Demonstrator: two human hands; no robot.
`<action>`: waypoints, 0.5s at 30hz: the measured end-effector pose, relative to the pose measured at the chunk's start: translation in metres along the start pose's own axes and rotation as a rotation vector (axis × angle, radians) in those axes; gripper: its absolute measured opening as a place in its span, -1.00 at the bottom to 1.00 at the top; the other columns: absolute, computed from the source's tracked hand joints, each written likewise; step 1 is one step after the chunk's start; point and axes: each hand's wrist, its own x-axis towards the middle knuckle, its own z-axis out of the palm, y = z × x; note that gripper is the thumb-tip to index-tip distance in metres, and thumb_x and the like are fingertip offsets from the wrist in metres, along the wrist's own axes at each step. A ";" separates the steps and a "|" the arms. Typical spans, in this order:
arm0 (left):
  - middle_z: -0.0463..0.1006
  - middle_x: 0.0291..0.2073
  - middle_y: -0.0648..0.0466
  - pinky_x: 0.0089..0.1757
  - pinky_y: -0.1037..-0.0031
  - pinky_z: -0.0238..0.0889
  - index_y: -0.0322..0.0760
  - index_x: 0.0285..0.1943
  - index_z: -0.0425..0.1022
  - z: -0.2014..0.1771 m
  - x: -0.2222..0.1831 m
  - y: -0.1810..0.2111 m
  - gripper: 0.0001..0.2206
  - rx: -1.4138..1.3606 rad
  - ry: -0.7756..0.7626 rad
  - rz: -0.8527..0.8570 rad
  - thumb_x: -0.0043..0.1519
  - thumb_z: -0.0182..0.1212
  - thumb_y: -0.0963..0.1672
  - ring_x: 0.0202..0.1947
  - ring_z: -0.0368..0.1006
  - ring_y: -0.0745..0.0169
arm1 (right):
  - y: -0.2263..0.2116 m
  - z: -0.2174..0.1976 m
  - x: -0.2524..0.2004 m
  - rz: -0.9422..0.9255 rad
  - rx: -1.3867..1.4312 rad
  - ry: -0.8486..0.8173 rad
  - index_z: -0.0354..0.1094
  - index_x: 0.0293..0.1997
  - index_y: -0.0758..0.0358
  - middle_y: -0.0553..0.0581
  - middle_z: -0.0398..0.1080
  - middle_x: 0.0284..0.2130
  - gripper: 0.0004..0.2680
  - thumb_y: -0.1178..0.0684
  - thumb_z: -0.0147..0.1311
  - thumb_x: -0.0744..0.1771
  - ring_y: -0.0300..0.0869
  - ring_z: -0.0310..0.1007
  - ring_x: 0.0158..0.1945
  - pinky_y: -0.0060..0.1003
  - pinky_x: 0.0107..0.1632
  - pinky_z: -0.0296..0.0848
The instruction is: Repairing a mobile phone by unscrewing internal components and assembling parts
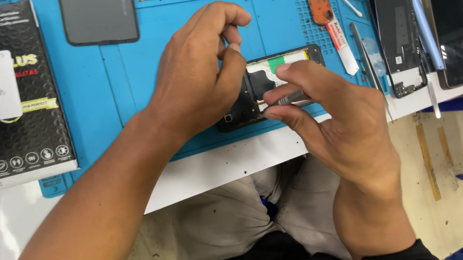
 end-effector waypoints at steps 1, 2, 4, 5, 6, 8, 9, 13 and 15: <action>0.46 -0.27 0.07 -0.27 0.34 0.25 -0.29 0.06 0.40 0.001 0.000 0.001 -0.71 -0.005 -0.005 0.003 0.16 -0.05 -0.25 -0.44 0.35 0.23 | 0.000 -0.002 -0.001 0.006 -0.005 0.003 0.24 0.17 0.41 0.26 0.45 -0.04 -0.71 0.24 0.29 0.38 -0.06 0.71 -0.10 -0.33 -0.05 0.68; 0.47 -0.25 0.05 -0.26 0.32 0.26 -0.29 0.07 0.40 0.000 0.000 0.002 -0.71 -0.003 0.000 0.004 0.17 -0.04 -0.25 -0.41 0.36 0.21 | -0.001 -0.003 -0.002 0.044 0.046 -0.024 0.21 0.20 0.32 0.21 0.47 -0.03 -0.69 0.16 0.27 0.39 -0.10 0.71 -0.05 -0.34 -0.05 0.58; 0.48 -0.22 0.03 -0.26 0.31 0.26 -0.30 0.08 0.39 -0.002 -0.001 0.003 -0.72 0.004 0.011 0.003 0.18 -0.03 -0.26 -0.38 0.37 0.19 | -0.005 -0.005 -0.002 0.075 0.101 -0.053 0.18 0.24 0.24 0.16 0.48 -0.01 -0.67 0.09 0.25 0.39 -0.15 0.70 0.00 -0.36 -0.05 0.48; 0.49 -0.22 0.03 -0.27 0.32 0.25 -0.29 0.07 0.39 -0.002 -0.001 0.003 -0.72 0.004 0.009 -0.001 0.18 -0.04 -0.26 -0.38 0.37 0.19 | -0.007 -0.007 -0.001 0.074 0.129 -0.097 0.12 0.28 0.22 0.17 0.53 0.01 -0.71 0.14 0.12 0.43 -0.10 0.62 0.07 -0.32 -0.01 0.46; 0.49 -0.21 0.03 -0.28 0.33 0.25 -0.28 0.07 0.39 -0.002 0.000 0.003 -0.72 0.004 0.006 -0.005 0.18 -0.04 -0.26 -0.38 0.37 0.19 | -0.009 -0.009 0.000 0.073 0.157 -0.141 0.07 0.32 0.21 0.18 0.58 0.03 -0.73 0.19 0.00 0.46 -0.06 0.54 0.15 -0.29 0.02 0.45; 0.49 -0.21 0.02 -0.27 0.33 0.26 -0.29 0.07 0.39 -0.002 -0.002 0.004 -0.72 0.005 0.009 0.001 0.17 -0.05 -0.26 -0.36 0.38 0.18 | -0.005 -0.002 -0.003 0.072 0.109 -0.095 0.13 0.28 0.24 0.19 0.53 0.02 -0.72 0.22 0.10 0.44 -0.09 0.63 0.07 -0.33 -0.02 0.51; 0.50 -0.21 0.01 -0.26 0.32 0.26 -0.30 0.06 0.39 -0.002 0.000 0.004 -0.71 0.010 0.009 0.010 0.16 -0.05 -0.27 -0.34 0.40 0.17 | -0.002 0.001 -0.005 0.070 0.062 -0.044 0.19 0.24 0.27 0.19 0.47 0.02 -0.71 0.25 0.20 0.41 -0.12 0.72 -0.01 -0.38 -0.06 0.57; 0.44 -0.23 -0.02 -0.19 0.31 0.31 -0.41 0.10 0.39 -0.006 0.003 0.008 -0.74 -0.055 -0.040 0.107 0.25 -0.06 -0.28 -0.23 0.40 0.09 | -0.001 0.000 0.004 0.116 0.053 -0.008 0.24 0.24 0.23 0.12 0.50 0.02 -0.70 0.21 0.25 0.39 -0.20 0.71 -0.02 -0.39 0.09 0.64; 0.45 -0.16 -0.08 -0.09 0.32 0.42 -0.47 0.18 0.40 -0.001 0.001 0.005 -0.73 -0.078 -0.048 0.014 0.32 -0.05 -0.28 -0.15 0.44 0.09 | 0.004 -0.007 0.004 -0.030 0.174 -0.127 0.20 0.33 0.20 0.08 0.48 0.16 -0.71 0.13 0.14 0.45 0.00 0.61 0.22 -0.15 0.24 0.62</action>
